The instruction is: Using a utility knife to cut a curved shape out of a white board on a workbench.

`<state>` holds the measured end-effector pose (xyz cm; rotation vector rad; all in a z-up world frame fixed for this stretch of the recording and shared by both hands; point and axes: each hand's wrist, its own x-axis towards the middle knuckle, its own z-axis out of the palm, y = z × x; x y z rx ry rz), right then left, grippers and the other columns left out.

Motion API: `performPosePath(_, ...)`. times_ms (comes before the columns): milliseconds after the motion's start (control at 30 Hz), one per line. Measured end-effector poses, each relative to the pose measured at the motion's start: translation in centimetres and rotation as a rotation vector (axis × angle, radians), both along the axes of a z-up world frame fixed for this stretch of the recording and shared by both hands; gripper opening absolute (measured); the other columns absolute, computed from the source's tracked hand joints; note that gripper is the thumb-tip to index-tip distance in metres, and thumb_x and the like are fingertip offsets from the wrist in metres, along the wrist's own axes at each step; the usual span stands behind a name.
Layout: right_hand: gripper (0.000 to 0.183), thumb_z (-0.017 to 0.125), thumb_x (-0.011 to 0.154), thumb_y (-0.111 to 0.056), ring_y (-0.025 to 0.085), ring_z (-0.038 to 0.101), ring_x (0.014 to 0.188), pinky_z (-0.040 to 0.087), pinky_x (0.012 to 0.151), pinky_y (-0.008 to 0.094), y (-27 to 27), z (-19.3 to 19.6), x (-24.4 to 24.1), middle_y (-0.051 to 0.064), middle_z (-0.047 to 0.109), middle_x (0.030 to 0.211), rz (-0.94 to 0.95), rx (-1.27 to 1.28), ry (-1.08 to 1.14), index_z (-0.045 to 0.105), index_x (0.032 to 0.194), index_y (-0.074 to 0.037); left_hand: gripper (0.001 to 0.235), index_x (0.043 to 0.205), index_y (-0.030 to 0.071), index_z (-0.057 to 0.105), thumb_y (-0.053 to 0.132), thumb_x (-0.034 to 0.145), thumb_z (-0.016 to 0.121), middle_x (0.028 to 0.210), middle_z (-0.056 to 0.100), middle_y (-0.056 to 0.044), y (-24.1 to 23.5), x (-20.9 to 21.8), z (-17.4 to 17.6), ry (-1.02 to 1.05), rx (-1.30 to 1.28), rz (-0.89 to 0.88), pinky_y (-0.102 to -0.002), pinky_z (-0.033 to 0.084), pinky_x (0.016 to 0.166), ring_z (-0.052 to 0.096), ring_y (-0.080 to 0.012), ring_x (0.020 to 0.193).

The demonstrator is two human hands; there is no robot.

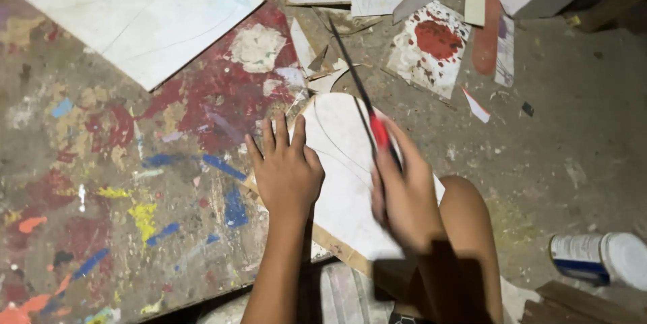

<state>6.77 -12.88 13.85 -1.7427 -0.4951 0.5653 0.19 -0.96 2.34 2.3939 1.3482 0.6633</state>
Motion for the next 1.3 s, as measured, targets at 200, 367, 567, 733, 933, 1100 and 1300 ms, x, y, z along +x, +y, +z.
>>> performPosePath(200, 0.072, 0.047, 0.091, -0.046, 0.007, 0.029, 0.031, 0.024, 0.028, 0.026, -7.5, -2.2, -4.9, -0.005, 0.039, 0.043, -0.028, -0.189, 0.162, 0.052, 0.157, -0.021, 0.060, 0.156, 0.023, 0.042, 0.032, 0.098, 0.035, 0.167, 0.031, -0.011, 0.7, 0.1, -1.4, 0.139, -0.028, -0.076, -0.061, 0.004, 0.125, 0.020, -0.0338, 0.156)
performPosePath(367, 0.068, 0.051, 0.093, -0.031, 0.014, 0.032, 0.033, 0.027, 0.030, 0.030, -8.0, -3.0, -5.7, 0.004, 0.040, 0.051, -0.074, -0.167, 0.364, 0.048, 0.160, -0.025, 0.060, 0.156, 0.022, 0.043, 0.032, 0.097, 0.035, 0.166, 0.032, -0.012, 0.7, 0.3, -1.6, 0.141, -0.005, -0.075, -0.061, 0.007, 0.124, 0.022, -0.0349, 0.155)
performPosePath(567, 0.076, 0.052, 0.092, -0.038, 0.013, 0.035, 0.032, 0.029, 0.028, 0.030, -7.6, -3.9, -6.6, 0.006, 0.038, 0.056, -0.006, -0.151, 0.512, 0.033, 0.166, -0.034, 0.060, 0.158, 0.023, 0.041, 0.033, 0.098, 0.035, 0.167, 0.030, -0.011, 0.8, 0.3, -1.9, 0.162, 0.008, -0.082, -0.061, 0.006, 0.125, 0.021, -0.0352, 0.155)
performPosePath(733, 0.070, 0.047, 0.097, -0.035, 0.012, 0.032, 0.040, 0.029, 0.035, 0.028, -6.6, -2.2, -7.4, 0.003, 0.034, 0.057, -0.012, -0.157, 0.436, 0.037, 0.166, -0.028, 0.060, 0.158, 0.025, 0.041, 0.033, 0.099, 0.035, 0.168, 0.030, -0.010, 0.7, 0.4, -2.2, 0.165, 0.024, -0.068, -0.063, 0.007, 0.124, 0.021, -0.0349, 0.156)
performPosePath(933, 0.070, 0.051, 0.094, -0.033, 0.013, 0.032, 0.033, 0.028, 0.029, 0.030, -6.6, -2.9, -7.1, 0.007, 0.037, 0.057, -0.054, -0.124, 0.485, 0.043, 0.163, -0.024, 0.061, 0.158, 0.026, 0.040, 0.035, 0.097, 0.037, 0.167, 0.031, -0.009, 0.6, 0.3, -1.8, 0.219, 0.013, -0.060, -0.071, 0.005, 0.120, 0.021, -0.0342, 0.156)
performPosePath(1100, 0.067, 0.052, 0.094, -0.031, 0.015, 0.033, 0.032, 0.029, 0.027, 0.031, -6.4, -1.9, -6.3, 0.007, 0.038, 0.054, -0.082, -0.159, 0.465, 0.049, 0.161, -0.024, 0.062, 0.160, 0.028, 0.034, 0.037, 0.099, 0.034, 0.169, 0.026, -0.008, 0.6, 0.5, -1.0, 0.264, -0.038, -0.057, -0.075, 0.001, 0.118, 0.016, -0.0347, 0.156)
performPosePath(1300, 0.075, 0.051, 0.092, -0.043, 0.008, 0.026, 0.036, 0.017, 0.034, 0.023, -4.7, -3.3, -6.6, 0.000, 0.031, 0.055, 0.003, -0.105, 0.576, 0.038, 0.165, -0.035, 0.063, 0.156, 0.029, 0.040, 0.035, 0.094, 0.043, 0.169, 0.027, -0.004, 0.7, 0.8, -1.0, 0.247, -0.055, -0.028, -0.084, 0.000, 0.111, 0.020, -0.0359, 0.155)
